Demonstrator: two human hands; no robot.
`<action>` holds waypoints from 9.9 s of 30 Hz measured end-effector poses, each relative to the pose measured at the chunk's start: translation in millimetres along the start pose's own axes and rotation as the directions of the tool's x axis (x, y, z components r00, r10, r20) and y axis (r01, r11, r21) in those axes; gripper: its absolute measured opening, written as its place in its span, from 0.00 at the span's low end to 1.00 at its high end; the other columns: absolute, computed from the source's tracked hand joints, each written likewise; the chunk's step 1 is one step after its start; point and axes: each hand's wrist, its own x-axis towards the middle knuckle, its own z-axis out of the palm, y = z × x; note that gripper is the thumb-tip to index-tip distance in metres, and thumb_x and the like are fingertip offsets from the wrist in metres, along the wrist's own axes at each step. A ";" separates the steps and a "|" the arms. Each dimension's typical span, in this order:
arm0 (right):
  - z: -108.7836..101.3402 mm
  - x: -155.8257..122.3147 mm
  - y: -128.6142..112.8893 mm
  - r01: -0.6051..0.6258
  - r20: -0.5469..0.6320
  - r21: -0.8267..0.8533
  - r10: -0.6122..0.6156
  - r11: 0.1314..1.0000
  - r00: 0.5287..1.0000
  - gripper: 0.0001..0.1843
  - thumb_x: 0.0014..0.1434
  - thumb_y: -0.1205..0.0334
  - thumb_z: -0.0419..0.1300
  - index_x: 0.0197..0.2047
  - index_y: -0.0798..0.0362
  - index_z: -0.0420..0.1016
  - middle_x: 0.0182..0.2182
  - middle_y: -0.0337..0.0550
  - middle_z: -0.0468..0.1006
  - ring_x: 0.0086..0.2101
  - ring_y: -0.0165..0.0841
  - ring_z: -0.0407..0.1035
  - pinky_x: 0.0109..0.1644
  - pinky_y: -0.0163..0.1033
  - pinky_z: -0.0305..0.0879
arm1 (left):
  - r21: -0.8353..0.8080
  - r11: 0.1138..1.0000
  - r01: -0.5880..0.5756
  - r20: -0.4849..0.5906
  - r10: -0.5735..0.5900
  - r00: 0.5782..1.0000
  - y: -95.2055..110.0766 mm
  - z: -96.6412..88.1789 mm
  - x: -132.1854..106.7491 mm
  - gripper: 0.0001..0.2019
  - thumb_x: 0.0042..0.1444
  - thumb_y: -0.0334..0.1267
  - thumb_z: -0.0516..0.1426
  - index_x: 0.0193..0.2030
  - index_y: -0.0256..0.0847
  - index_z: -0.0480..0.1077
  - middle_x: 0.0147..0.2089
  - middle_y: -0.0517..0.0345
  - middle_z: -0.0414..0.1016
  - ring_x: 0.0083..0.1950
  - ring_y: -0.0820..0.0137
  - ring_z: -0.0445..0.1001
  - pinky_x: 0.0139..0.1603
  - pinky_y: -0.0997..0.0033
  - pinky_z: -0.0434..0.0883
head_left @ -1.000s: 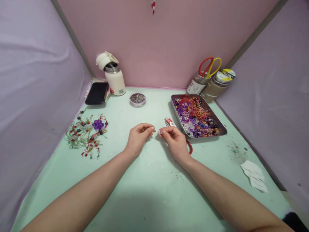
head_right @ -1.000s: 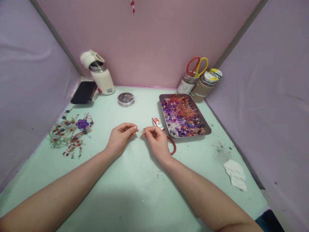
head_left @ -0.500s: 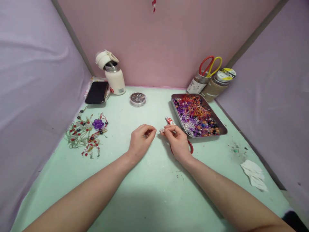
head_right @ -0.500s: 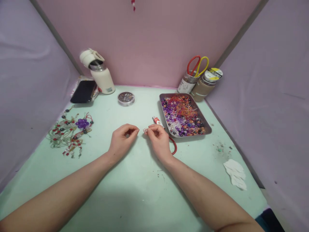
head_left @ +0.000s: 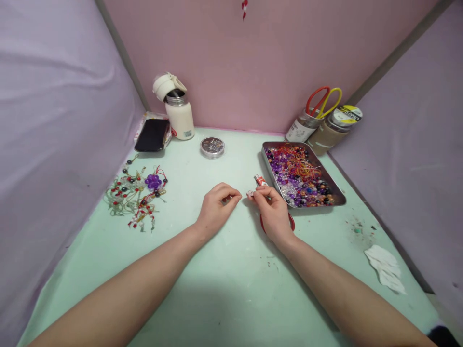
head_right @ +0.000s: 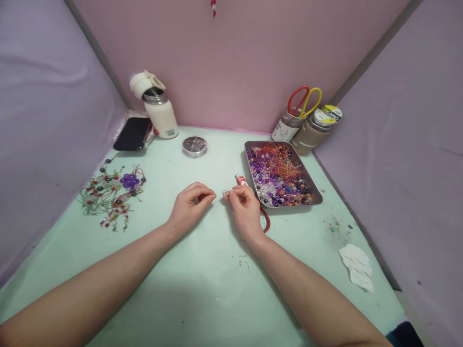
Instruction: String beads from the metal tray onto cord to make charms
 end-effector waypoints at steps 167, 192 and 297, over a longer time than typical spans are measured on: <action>2.8 -6.3 -3.4 0.056 0.156 0.082 -0.069 0.995 0.985 0.14 0.54 0.65 0.61 0.43 0.48 0.62 0.32 0.36 0.73 0.36 0.30 0.70 0.45 0.39 0.67 | 0.064 0.980 0.186 0.216 -0.196 0.957 1.2 3.0 0.6 0.09 0.55 0.38 0.57 0.39 0.43 0.78 0.40 0.58 0.80 0.39 0.68 0.75 0.42 0.70 0.69; -6.2 4.0 -7.0 0.142 -0.040 0.094 -0.139 0.985 0.989 0.09 0.60 0.59 0.58 0.44 0.47 0.65 0.44 0.42 0.71 0.40 0.30 0.67 0.47 0.41 0.66 | -0.034 0.966 0.255 0.227 -0.241 0.944 0.5 3.0 0.9 0.10 0.51 0.42 0.60 0.38 0.41 0.76 0.35 0.57 0.78 0.35 0.70 0.72 0.39 0.69 0.68; -12.0 -5.2 -20.3 0.658 0.386 -0.566 -0.546 0.496 0.744 0.06 0.60 0.69 0.56 0.31 0.51 0.68 0.30 0.43 0.69 0.34 0.35 0.63 0.41 0.43 0.63 | -0.336 0.846 0.414 0.136 -0.391 0.910 7.4 2.2 6.5 0.09 0.44 0.39 0.65 0.33 0.39 0.76 0.35 0.55 0.80 0.37 0.68 0.77 0.43 0.67 0.74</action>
